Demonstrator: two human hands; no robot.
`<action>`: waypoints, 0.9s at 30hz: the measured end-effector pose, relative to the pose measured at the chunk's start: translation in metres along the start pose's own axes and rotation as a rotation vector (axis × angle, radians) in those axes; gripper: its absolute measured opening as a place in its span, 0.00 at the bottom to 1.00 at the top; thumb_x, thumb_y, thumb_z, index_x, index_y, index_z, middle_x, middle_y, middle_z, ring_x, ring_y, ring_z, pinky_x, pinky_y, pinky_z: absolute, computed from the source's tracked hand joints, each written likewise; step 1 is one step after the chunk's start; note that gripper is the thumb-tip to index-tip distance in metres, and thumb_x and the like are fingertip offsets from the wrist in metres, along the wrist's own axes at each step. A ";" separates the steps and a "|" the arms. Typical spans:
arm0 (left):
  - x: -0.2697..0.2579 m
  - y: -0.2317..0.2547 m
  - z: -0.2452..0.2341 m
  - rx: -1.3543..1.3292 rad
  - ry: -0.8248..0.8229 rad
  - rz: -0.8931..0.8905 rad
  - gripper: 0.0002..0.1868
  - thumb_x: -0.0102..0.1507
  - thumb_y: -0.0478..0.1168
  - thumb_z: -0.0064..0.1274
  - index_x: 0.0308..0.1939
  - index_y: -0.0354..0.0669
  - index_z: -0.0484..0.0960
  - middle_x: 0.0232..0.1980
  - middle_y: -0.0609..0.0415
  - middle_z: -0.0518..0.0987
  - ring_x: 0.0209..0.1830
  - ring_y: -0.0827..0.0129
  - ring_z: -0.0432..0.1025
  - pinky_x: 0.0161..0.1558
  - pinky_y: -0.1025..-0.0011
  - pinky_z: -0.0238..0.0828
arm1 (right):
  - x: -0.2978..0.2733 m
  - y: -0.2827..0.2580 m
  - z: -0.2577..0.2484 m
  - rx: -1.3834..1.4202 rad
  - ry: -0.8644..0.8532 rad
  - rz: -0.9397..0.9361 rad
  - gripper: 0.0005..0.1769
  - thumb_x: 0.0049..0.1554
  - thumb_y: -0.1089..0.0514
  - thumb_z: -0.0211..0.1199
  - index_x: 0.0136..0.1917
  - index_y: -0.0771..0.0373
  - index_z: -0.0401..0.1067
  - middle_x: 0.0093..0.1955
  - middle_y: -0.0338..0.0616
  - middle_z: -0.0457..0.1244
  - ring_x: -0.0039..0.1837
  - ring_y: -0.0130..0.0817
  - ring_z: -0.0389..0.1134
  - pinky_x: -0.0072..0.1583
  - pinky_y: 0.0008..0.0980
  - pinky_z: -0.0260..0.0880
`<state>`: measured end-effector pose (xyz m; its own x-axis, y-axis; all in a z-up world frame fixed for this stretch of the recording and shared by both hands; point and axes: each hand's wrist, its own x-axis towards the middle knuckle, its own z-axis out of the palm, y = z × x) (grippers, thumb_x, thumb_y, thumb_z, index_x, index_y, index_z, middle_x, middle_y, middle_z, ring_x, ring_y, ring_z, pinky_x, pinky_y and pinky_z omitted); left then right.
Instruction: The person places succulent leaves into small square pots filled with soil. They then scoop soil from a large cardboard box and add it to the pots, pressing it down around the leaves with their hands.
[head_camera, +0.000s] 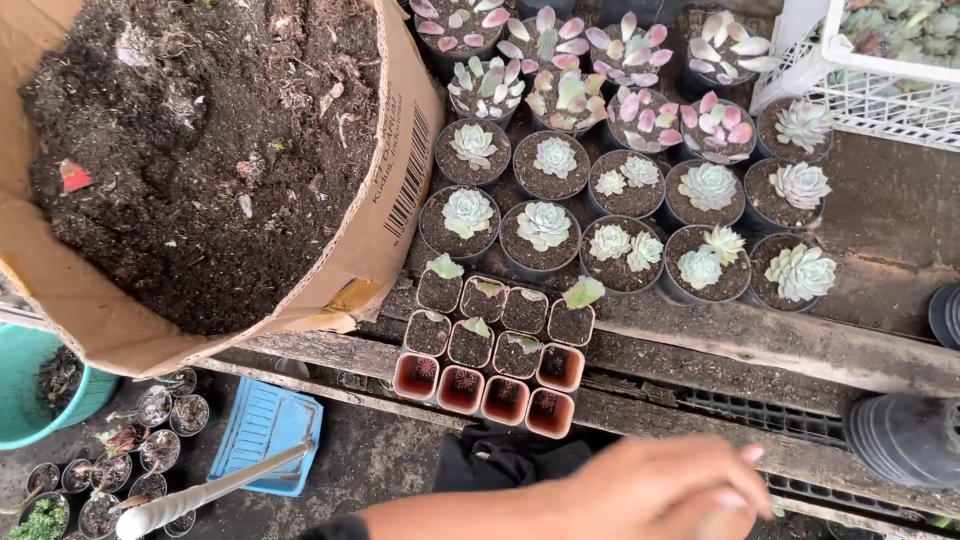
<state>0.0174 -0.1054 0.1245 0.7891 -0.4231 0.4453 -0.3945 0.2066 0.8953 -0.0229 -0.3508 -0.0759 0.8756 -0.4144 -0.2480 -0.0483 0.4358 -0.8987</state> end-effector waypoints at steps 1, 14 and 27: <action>0.004 0.021 -0.024 0.049 -0.027 -0.053 0.11 0.85 0.29 0.41 0.66 0.50 0.70 0.61 0.54 0.77 0.61 0.65 0.76 0.87 0.55 0.76 | 0.002 -0.018 0.058 -0.040 0.041 -0.047 0.32 0.79 0.35 0.45 0.35 0.50 0.50 0.35 0.31 0.41 0.32 0.25 0.39 0.31 0.28 0.36; -0.043 0.115 -0.328 1.159 0.404 -0.281 0.15 0.70 0.32 0.57 0.60 0.34 0.77 0.75 0.35 0.57 0.72 0.46 0.64 0.79 0.40 0.56 | -0.008 -0.155 0.293 -0.537 -0.896 -0.690 0.31 0.67 0.78 0.52 0.70 0.56 0.41 0.76 0.69 0.54 0.66 0.59 0.71 0.61 0.42 0.80; -0.126 0.023 -0.480 0.970 0.386 -1.423 0.45 0.72 0.71 0.20 0.89 0.65 0.30 0.92 0.57 0.25 0.90 0.49 0.16 0.85 0.46 0.20 | -0.058 -0.113 0.594 -1.082 -1.734 -0.801 0.23 0.69 0.52 0.55 0.74 0.60 0.67 0.81 0.46 0.56 0.34 0.29 0.69 0.48 0.34 0.73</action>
<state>0.1347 0.3764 0.0907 0.7377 0.4511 -0.5023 0.6361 -0.7137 0.2934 0.2172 0.0984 0.2546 0.2546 0.9623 0.0960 0.8074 -0.1569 -0.5687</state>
